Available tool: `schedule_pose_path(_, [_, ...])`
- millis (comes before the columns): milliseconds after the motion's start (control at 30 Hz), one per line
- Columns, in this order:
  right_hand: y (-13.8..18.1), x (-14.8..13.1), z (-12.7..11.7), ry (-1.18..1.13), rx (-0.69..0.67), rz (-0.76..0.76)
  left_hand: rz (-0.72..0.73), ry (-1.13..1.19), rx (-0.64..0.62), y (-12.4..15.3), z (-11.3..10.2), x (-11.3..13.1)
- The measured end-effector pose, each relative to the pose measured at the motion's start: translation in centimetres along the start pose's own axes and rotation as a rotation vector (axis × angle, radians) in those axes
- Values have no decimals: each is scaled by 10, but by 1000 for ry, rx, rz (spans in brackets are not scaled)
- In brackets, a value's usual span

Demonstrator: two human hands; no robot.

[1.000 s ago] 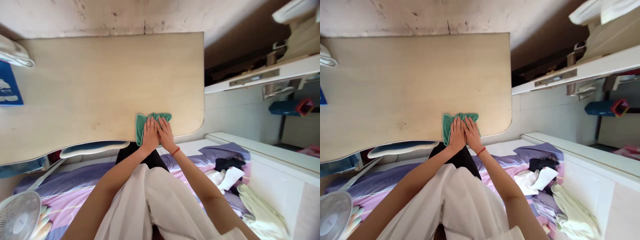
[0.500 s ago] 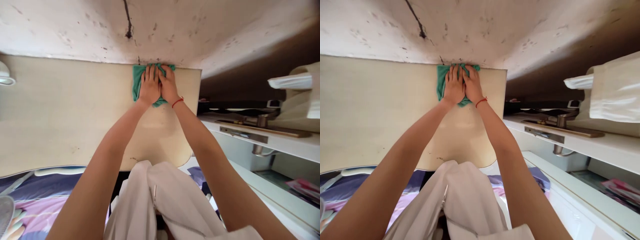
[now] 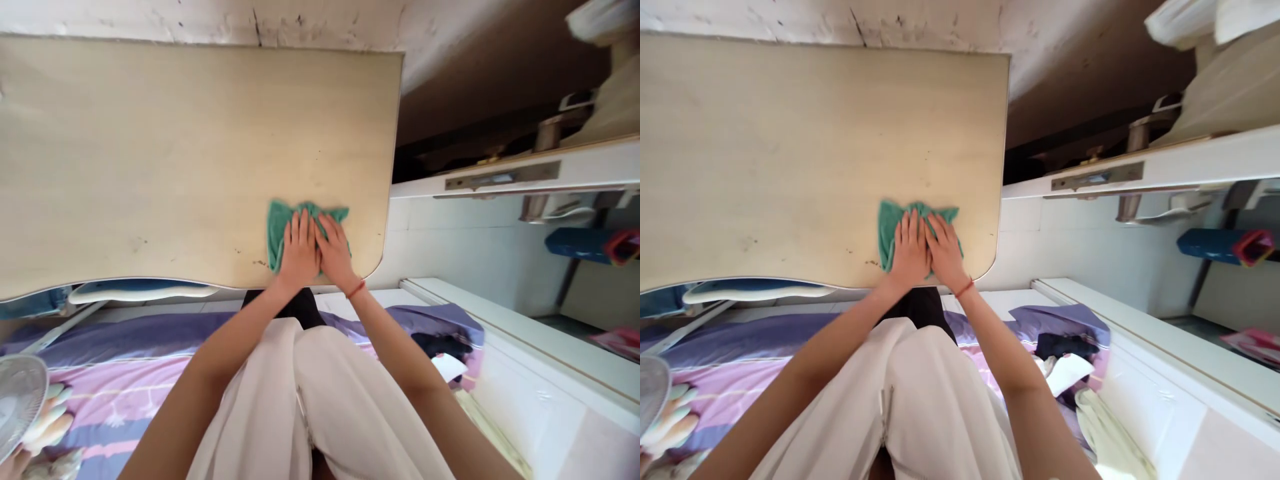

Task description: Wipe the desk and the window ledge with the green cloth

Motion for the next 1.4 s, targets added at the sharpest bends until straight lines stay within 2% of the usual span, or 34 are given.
schedule_pose_path(67, [63, -11, 9, 4, -6, 63, 23, -29, -70, 48, 22, 15])
schedule_pose_path(133, [97, -16, 15, 2, -8, 111, 29, -36, -125, 72, 35, 22])
schedule_pose_path(167, [100, -15, 17, 0, -6, 125, 33, -35, -141, 73, 37, 23])
schedule_pose_path(233, [81, -7, 17, -12, 12, 124, 47, -25, -142, 53, 34, 20])
schedule_pose_path(333, [0, 24, 4, -14, 62, 90, 51, 1, -52, -21, 11, 7])
schedule_pose_path(500, [-186, 82, -41, -15, 75, -11, -10, 24, 102, -188, -49, -13])
schedule_pose_path(567, [-249, 97, -60, 8, 69, -34, -39, 13, 145, -245, -69, -18])
schedule_pose_path(667, [-310, 107, -81, 64, 79, -35, -89, 30, 195, -300, -88, -26])
schedule_pose_path(767, [-328, 108, -86, 80, 95, -30, -117, 99, 226, -314, -93, -29])
schedule_pose_path(867, [-306, 103, -79, 90, 75, -37, -134, 169, 220, -291, -86, -23])
schedule_pose_path(933, [-264, 98, -71, 93, 57, -46, -112, 146, 210, -255, -72, -12])
schedule_pose_path(1000, [-200, 90, -59, 73, 53, -37, -60, 85, 198, -202, -50, 5])
schedule_pose_path(1100, [-75, 71, -39, 40, 53, 14, -26, 49, 138, -101, -7, 35])
schedule_pose_path(1200, [46, 48, -19, 33, 13, 94, 0, -15, -15, -3, 37, 62])
schedule_pose_path(1267, [102, 36, -8, 21, -7, 150, 18, -35, -95, 41, 58, 72])
schedule_pose_path(1333, [126, 31, -2, 7, 1, 194, 24, -32, -144, 58, 68, 77])
schedule_pose_path(1400, [117, 37, -2, 6, 33, 226, 46, -16, -161, 43, 64, 76])
Point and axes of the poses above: each hand's wrist, its own y-axis away from the middle knuckle, its own z-axis out of the palm, x = y × z, the point moved 1 cm from there along -y, towards the middle knuckle, and after that the axes turned 4 degrees about z, right-handed, at the moved point
